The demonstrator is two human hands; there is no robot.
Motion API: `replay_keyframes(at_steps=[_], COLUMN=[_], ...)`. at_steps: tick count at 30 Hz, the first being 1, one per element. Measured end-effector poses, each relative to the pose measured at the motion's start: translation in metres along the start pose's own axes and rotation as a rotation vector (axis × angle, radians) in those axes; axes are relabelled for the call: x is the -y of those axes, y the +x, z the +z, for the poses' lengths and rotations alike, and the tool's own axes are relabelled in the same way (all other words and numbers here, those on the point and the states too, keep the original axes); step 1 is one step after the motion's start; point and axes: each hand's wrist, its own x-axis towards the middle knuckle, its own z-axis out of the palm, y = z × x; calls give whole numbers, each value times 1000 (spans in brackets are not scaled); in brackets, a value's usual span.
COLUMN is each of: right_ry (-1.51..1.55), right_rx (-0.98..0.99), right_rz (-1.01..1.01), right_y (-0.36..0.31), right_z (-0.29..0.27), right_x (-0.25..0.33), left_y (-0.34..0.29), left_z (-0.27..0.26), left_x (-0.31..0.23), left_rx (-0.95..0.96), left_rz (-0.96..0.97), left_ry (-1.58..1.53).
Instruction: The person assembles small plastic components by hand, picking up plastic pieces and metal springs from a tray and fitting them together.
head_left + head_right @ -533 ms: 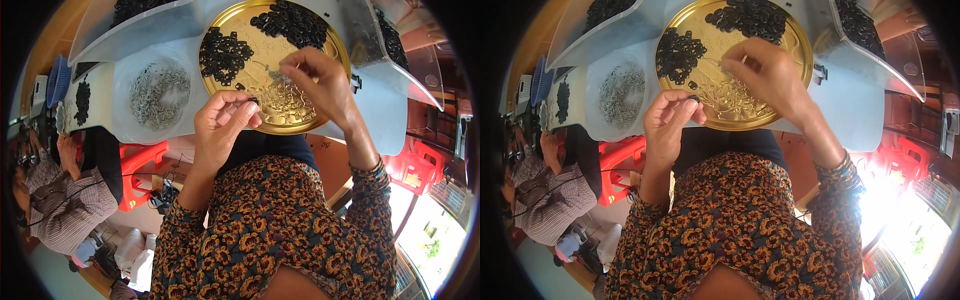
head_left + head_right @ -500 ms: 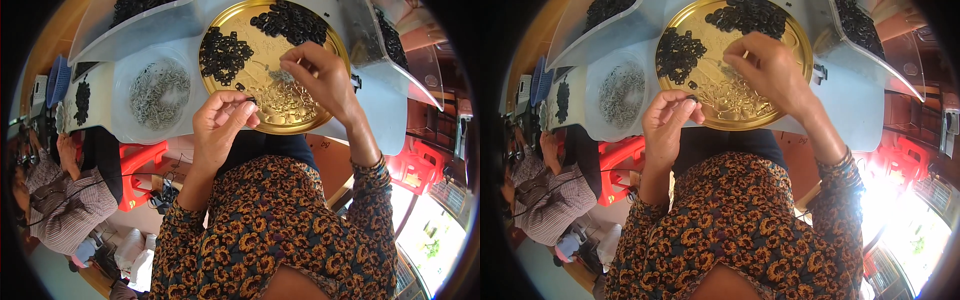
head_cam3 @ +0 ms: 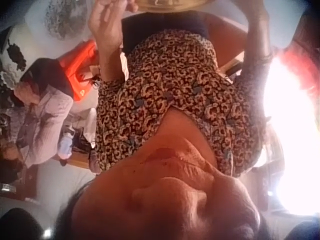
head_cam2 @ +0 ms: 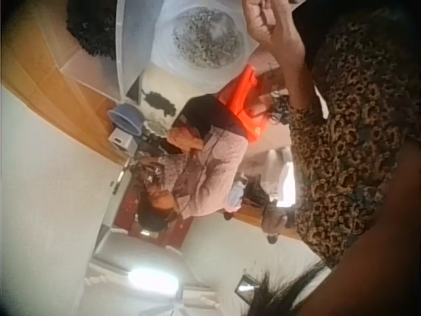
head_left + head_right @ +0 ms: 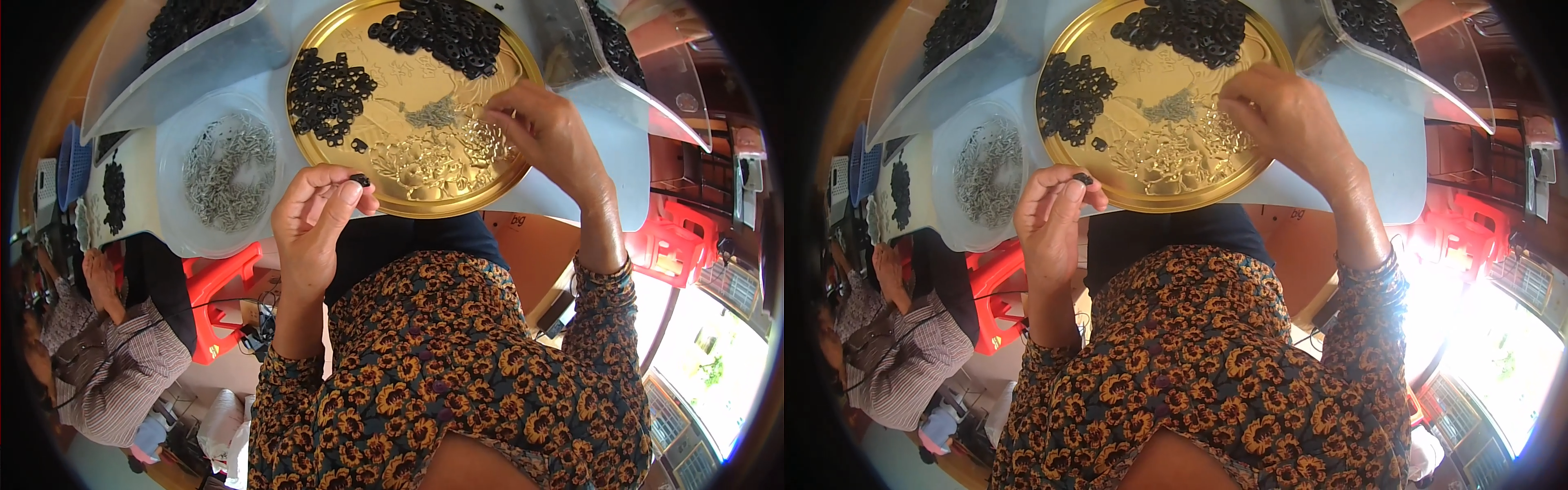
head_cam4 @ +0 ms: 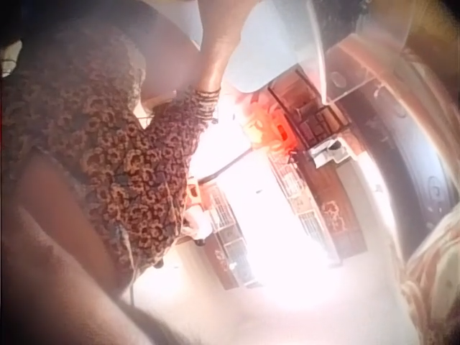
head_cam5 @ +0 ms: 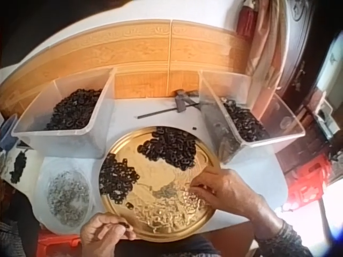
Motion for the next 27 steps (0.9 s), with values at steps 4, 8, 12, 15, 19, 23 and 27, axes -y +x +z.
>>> replay_keyframes(at_steps=[4,8,12,15,19,23,27], right_ry=[23,65,-11,-63,-79,-43,0], right_rx=[16,-38,-38,-22,14,-13,-49], right_rz=[15,-114,-159,-161,-162,-222,-219], right_y=[-16,-18,-12,-9,-10,-13,-11], right_z=[14,30,40,45,47,48,44], right_x=[-3,11,20,18,20,19,20], left_y=[2,4,4,4,3,3,3], left_z=[0,2,5,5,5,6,5], left_x=[1,2,1,1,0,0,0], left_rx=[-11,-6,-13,-27,-22,-22,-22], left_rz=[-23,-14,-12,-25,-30,-29,-26], left_ry=[-2,0,19,26,28,23,17])
